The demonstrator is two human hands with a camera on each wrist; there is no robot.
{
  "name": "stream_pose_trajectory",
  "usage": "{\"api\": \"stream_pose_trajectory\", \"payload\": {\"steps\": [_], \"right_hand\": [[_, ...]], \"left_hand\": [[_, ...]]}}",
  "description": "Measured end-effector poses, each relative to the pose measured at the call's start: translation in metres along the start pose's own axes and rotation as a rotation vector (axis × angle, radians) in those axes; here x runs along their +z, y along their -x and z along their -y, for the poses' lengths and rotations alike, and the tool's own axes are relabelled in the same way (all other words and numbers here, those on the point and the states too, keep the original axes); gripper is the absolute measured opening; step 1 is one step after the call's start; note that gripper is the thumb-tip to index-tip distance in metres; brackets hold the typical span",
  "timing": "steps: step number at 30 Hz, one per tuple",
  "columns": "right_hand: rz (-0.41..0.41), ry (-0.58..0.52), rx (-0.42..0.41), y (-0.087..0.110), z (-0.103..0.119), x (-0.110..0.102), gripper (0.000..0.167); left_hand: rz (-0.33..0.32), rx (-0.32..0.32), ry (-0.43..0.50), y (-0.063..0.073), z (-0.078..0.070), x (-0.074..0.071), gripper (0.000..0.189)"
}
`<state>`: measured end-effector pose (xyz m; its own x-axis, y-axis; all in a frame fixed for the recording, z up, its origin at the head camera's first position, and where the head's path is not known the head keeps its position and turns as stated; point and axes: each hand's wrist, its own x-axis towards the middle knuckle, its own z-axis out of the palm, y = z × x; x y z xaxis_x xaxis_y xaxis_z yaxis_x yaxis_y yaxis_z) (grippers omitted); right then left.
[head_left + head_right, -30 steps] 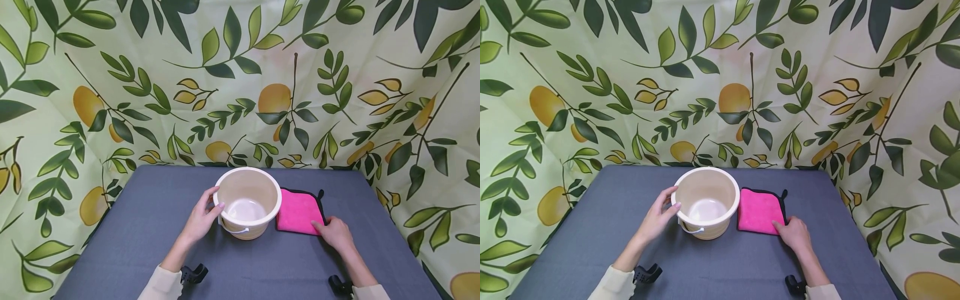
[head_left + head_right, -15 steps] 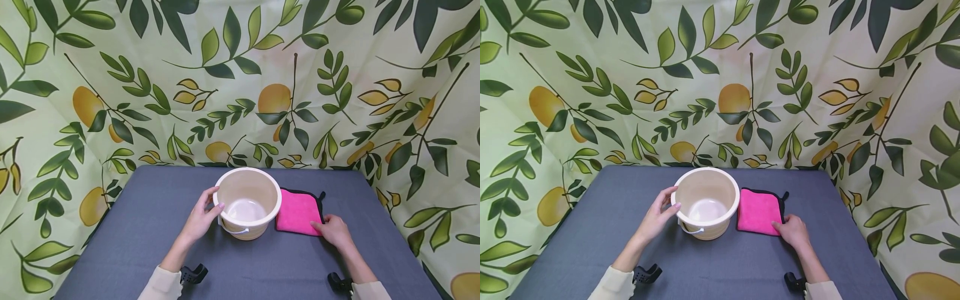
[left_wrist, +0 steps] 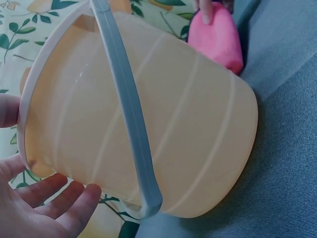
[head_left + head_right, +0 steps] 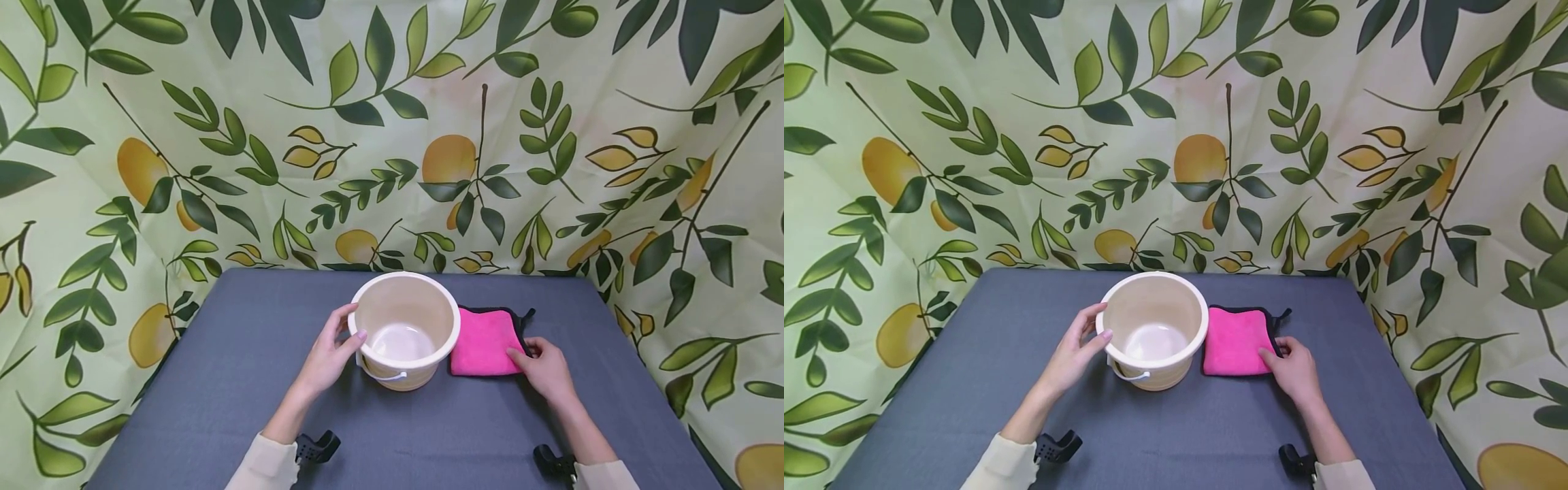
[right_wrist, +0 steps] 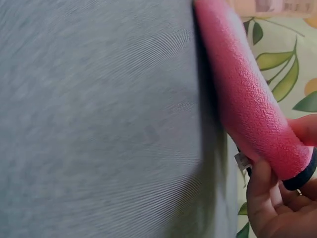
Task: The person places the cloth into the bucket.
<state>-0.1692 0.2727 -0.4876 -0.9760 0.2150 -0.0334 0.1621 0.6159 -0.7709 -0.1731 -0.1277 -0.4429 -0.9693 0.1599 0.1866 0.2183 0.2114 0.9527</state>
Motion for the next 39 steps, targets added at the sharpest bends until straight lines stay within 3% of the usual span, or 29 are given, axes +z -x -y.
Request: {"api": "stream_pose_trajectory", "payload": {"steps": [16,39], "right_hand": [[-0.121,-0.181,-0.097,0.005,0.034,-0.012,0.043],[-0.177,-0.206,-0.225,0.008,0.083,-0.049,0.044]], "left_hand": [[0.010,0.015,0.010,0.000,0.005,0.002,0.056],[0.010,0.017,0.012,-0.002,0.005,0.000,0.056]]}}
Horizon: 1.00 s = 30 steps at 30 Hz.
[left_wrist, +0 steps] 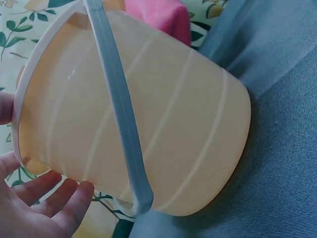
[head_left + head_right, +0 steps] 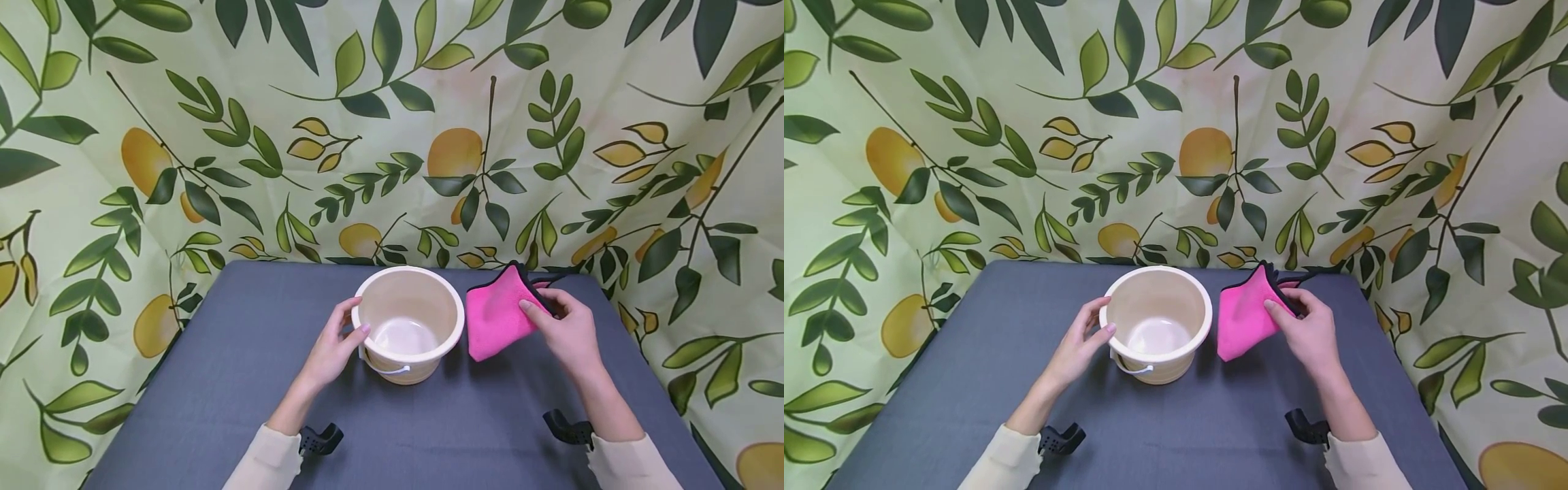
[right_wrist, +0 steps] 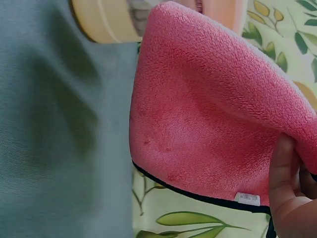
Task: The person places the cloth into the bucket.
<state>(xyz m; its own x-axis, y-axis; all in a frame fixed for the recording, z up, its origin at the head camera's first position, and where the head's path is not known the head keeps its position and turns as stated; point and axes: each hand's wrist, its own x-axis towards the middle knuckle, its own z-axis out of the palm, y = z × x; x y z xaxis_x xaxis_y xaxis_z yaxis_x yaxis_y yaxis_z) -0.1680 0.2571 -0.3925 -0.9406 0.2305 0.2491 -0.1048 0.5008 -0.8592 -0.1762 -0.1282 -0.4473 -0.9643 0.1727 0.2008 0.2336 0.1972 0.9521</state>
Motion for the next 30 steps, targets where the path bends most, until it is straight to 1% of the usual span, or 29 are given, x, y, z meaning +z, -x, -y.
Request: {"api": "stream_pose_trajectory", "payload": {"steps": [8,14,22,30], "right_hand": [[-0.027,-0.059,-0.042,-0.008,0.016,-0.006,0.044],[-0.038,-0.081,-0.075,-0.012,0.026,-0.009,0.042],[-0.046,-0.148,-0.118,-0.017,0.043,-0.011,0.036],[-0.043,-0.225,-0.178,-0.022,0.066,-0.012,0.029]], "left_hand": [[-0.005,0.011,0.002,-0.001,0.002,-0.001,0.056],[0.002,0.003,-0.008,0.000,0.001,-0.001,0.056],[-0.005,0.007,-0.010,0.000,0.000,-0.002,0.055],[-0.013,-0.001,-0.006,0.000,0.000,-0.001,0.057]]}}
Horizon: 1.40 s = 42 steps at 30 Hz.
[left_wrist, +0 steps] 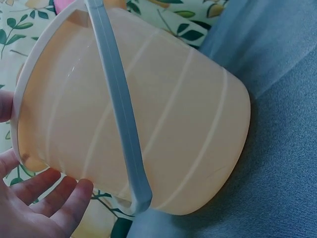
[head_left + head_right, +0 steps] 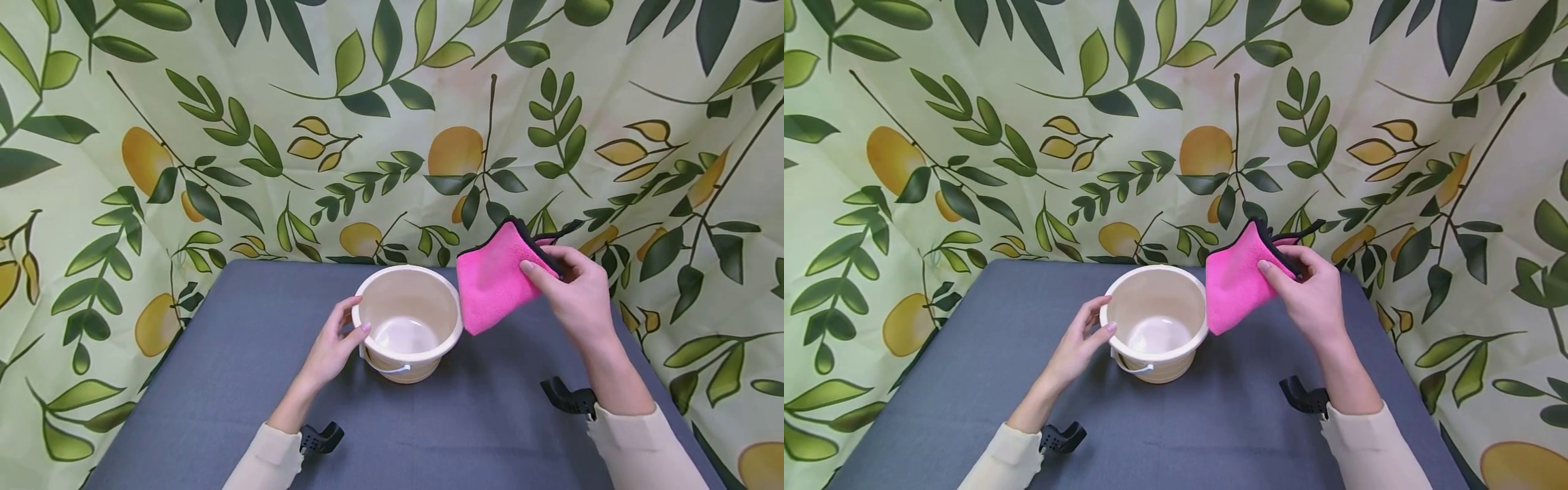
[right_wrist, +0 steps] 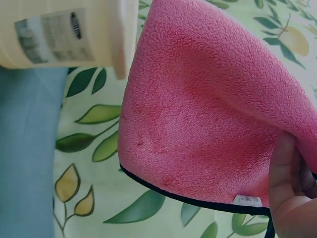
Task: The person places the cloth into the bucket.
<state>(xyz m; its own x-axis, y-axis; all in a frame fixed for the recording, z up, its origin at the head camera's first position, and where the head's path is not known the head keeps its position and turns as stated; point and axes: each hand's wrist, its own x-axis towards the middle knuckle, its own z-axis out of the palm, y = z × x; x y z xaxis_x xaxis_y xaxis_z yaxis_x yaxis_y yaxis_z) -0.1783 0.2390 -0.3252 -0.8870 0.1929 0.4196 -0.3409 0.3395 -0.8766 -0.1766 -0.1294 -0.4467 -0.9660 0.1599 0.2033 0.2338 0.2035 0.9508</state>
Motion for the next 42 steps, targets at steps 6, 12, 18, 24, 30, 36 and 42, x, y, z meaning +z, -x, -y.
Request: {"api": "stream_pose_trajectory", "payload": {"steps": [6,12,18,24,30,36,42], "right_hand": [[0.028,-0.095,-0.025,-0.004,0.014,0.011,0.027],[0.077,-0.081,-0.055,-0.004,0.024,0.025,0.028],[0.109,-0.101,-0.071,-0.003,0.030,0.042,0.031],[0.141,-0.142,-0.092,-0.004,0.028,0.058,0.031],[0.180,-0.157,-0.074,-0.003,0.023,0.072,0.032],[0.217,-0.163,-0.035,-0.002,0.013,0.086,0.034],[0.275,-0.156,0.001,0.002,0.003,0.101,0.035]], "left_hand": [[-0.002,0.002,-0.002,-0.001,-0.001,0.001,0.057],[-0.014,0.009,-0.009,0.000,0.000,0.000,0.057],[-0.015,0.021,-0.014,0.000,0.000,0.000,0.058],[-0.015,0.017,-0.014,0.000,0.000,0.001,0.057],[-0.015,0.029,-0.010,0.001,-0.001,0.001,0.057],[-0.012,0.018,-0.023,0.002,-0.001,0.001,0.057],[-0.012,0.027,-0.014,0.002,0.000,0.002,0.057]]}}
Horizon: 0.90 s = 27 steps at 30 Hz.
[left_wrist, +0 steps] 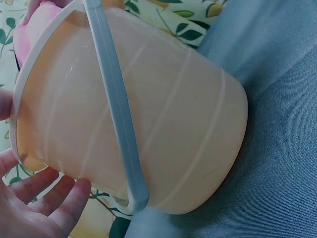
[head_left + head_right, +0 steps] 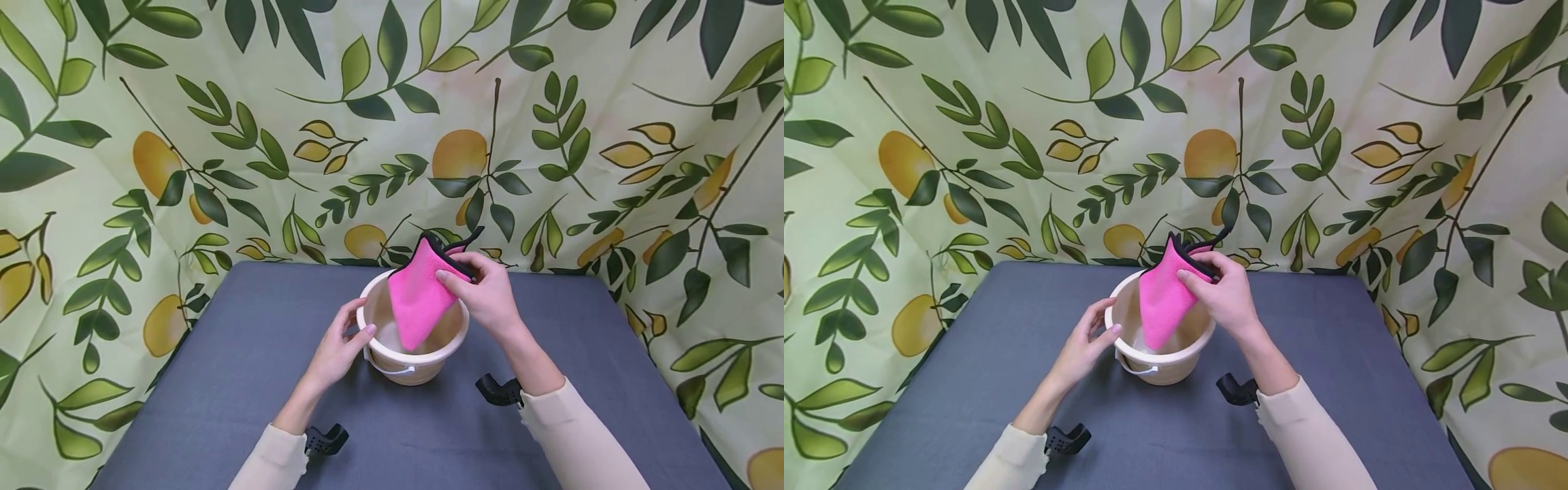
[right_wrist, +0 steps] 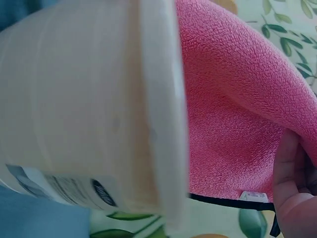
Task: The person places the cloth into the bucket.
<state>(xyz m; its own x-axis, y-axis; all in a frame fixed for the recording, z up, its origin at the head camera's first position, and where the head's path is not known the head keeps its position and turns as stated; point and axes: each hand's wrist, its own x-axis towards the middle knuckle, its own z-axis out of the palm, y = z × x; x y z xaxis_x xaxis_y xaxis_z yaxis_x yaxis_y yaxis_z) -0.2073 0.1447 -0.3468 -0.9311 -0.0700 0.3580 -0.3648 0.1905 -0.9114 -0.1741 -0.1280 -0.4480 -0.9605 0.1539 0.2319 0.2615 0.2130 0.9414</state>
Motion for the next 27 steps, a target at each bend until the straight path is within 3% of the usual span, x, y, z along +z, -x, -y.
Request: {"api": "stream_pose_trajectory", "payload": {"steps": [14,20,27], "right_hand": [[0.052,0.071,0.052,0.008,-0.020,0.030,0.033],[0.085,0.132,0.099,0.010,-0.024,0.034,0.031],[0.062,0.146,0.082,0.012,-0.025,0.030,0.020]], "left_hand": [[-0.002,0.001,0.019,-0.001,0.002,0.002,0.057],[-0.001,0.000,0.014,-0.001,0.002,0.002,0.057],[-0.009,0.011,0.027,-0.001,0.001,0.001,0.056]]}}
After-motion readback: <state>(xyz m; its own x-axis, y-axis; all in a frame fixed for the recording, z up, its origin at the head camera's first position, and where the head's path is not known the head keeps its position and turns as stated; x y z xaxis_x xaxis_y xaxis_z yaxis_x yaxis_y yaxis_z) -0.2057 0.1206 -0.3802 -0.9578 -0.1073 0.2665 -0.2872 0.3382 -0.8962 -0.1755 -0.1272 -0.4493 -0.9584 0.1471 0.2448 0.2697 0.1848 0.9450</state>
